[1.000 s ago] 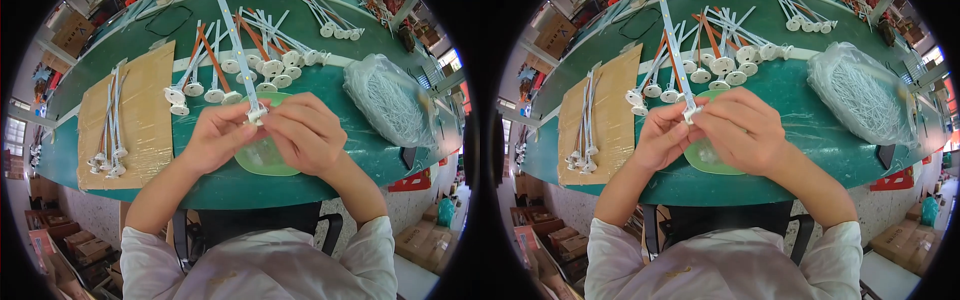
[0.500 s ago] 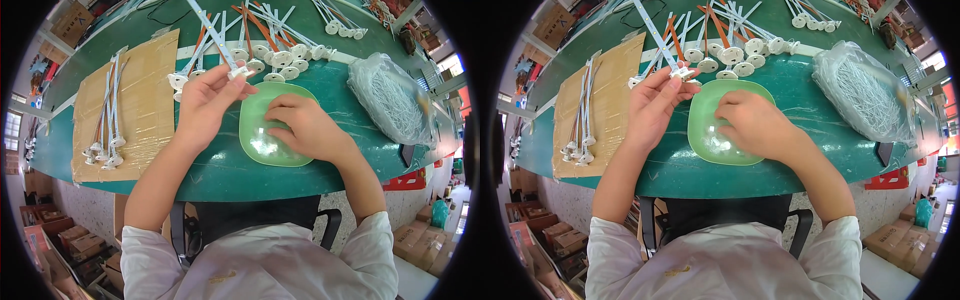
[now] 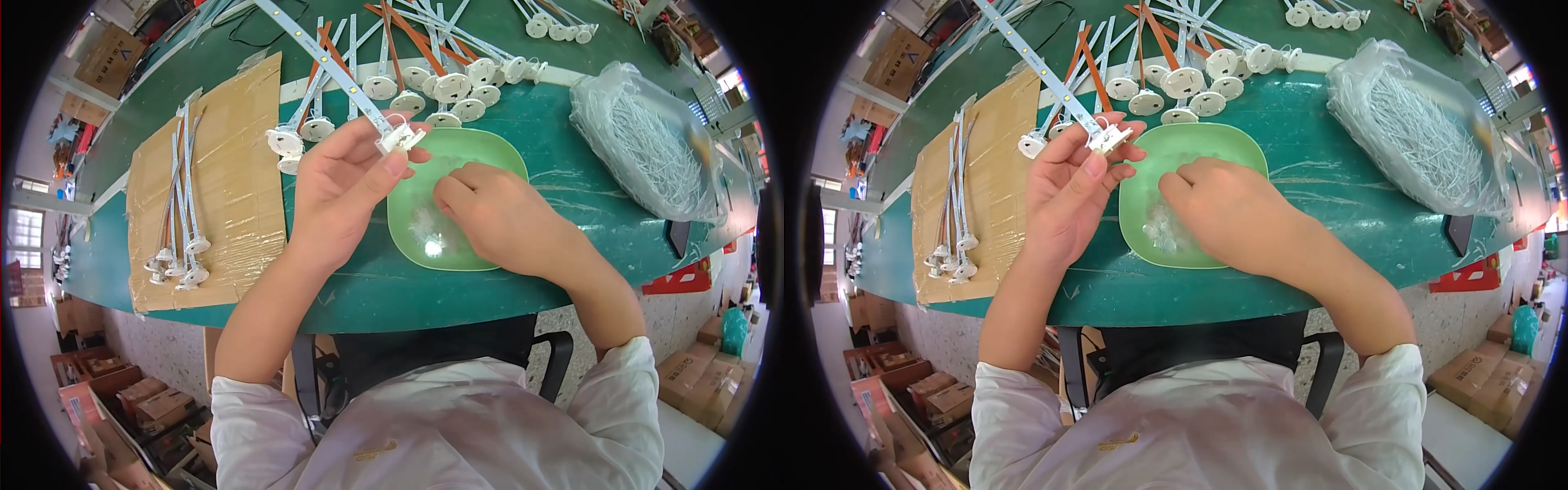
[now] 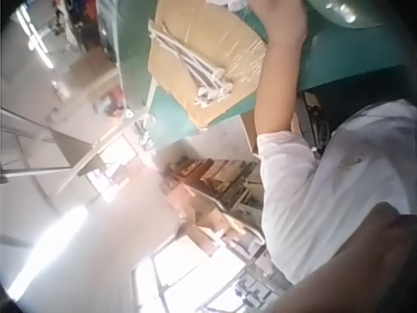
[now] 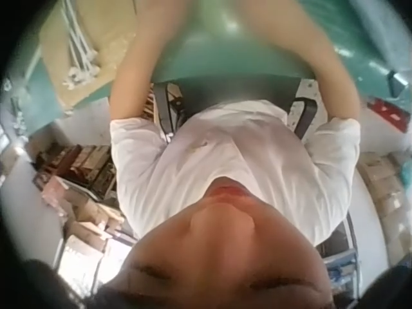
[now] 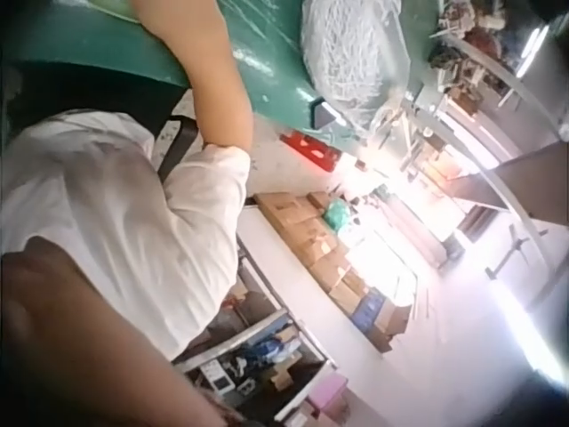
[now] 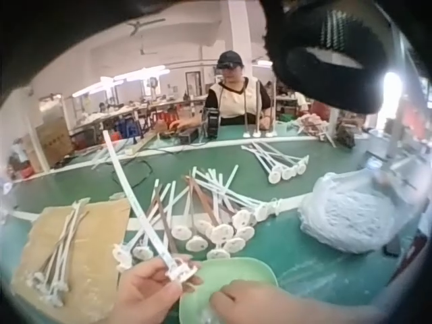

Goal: Assembling light components by attaching plastic bases to LED strips and organizing them into a box.

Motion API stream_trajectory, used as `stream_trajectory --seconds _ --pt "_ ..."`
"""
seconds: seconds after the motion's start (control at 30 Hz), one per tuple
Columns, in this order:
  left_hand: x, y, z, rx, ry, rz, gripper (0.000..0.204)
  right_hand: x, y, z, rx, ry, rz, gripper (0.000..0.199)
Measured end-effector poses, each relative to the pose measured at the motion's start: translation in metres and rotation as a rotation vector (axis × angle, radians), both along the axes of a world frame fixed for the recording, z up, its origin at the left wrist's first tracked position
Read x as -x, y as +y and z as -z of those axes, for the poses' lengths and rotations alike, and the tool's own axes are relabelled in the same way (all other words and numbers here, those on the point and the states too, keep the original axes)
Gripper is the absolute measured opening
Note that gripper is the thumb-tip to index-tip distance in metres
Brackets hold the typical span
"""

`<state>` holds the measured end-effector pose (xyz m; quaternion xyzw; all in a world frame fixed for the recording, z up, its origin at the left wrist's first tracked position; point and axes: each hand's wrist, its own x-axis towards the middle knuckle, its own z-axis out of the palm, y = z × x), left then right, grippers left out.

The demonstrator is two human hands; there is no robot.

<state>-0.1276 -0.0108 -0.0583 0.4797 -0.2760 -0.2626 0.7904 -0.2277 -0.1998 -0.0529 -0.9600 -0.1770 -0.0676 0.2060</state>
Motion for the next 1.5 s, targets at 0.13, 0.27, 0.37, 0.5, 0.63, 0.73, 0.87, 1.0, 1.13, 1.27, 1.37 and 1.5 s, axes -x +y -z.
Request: stream_trajectory --seconds 0.13,0.27,0.37,0.5,0.63,0.73,0.87,1.0,1.13,1.27,1.37,1.5 --pt "0.002 -0.003 0.003 0.043 -0.009 0.029 0.04 -0.002 -0.003 0.002 -0.16 -0.04 -0.008 0.024" --pt "0.009 -0.009 0.003 0.248 0.062 0.093 0.042 -0.001 0.008 -0.014 -0.72 0.061 0.169 0.036" --pt "0.015 -0.01 -0.001 0.37 0.138 0.2 0.042 -0.002 0.015 -0.007 -0.833 0.017 0.186 0.039" --pt "0.01 -0.006 0.004 0.417 0.085 0.275 0.043 -0.002 0.024 -0.004 -0.862 -0.116 0.19 0.039" --pt "0.021 -0.007 -0.003 0.325 0.084 0.13 0.051 0.0 0.03 0.001 -0.792 -0.25 0.217 0.038" --pt "0.017 -0.004 -0.005 0.388 0.177 0.125 0.045 0.001 0.032 0.007 -0.728 -0.355 0.192 0.031" --pt "0.015 0.002 -0.007 0.445 0.188 0.184 0.058 -0.001 0.034 0.001 -0.748 -0.393 0.115 0.017" --pt "0.011 0.003 -0.01 0.504 0.19 0.264 0.054 -0.003 0.027 0.0 -0.574 -0.484 0.044 0.016" --pt "0.012 0.003 -0.011 0.573 0.248 0.332 0.061 -0.006 0.027 0.004 -0.512 -0.669 -0.036 0.017" --pt "0.017 0.001 -0.014 0.632 0.308 0.369 0.063 -0.007 0.029 0.008 -0.484 -0.764 -0.059 0.017" --pt "0.012 0.003 -0.007 0.63 0.251 0.44 0.063 -0.005 0.029 0.004 -0.466 -0.779 -0.073 0.016" --pt "0.026 0.001 -0.01 0.428 0.152 0.222 0.06 -0.001 0.024 -0.005 -0.552 -0.814 -0.066 0.015"
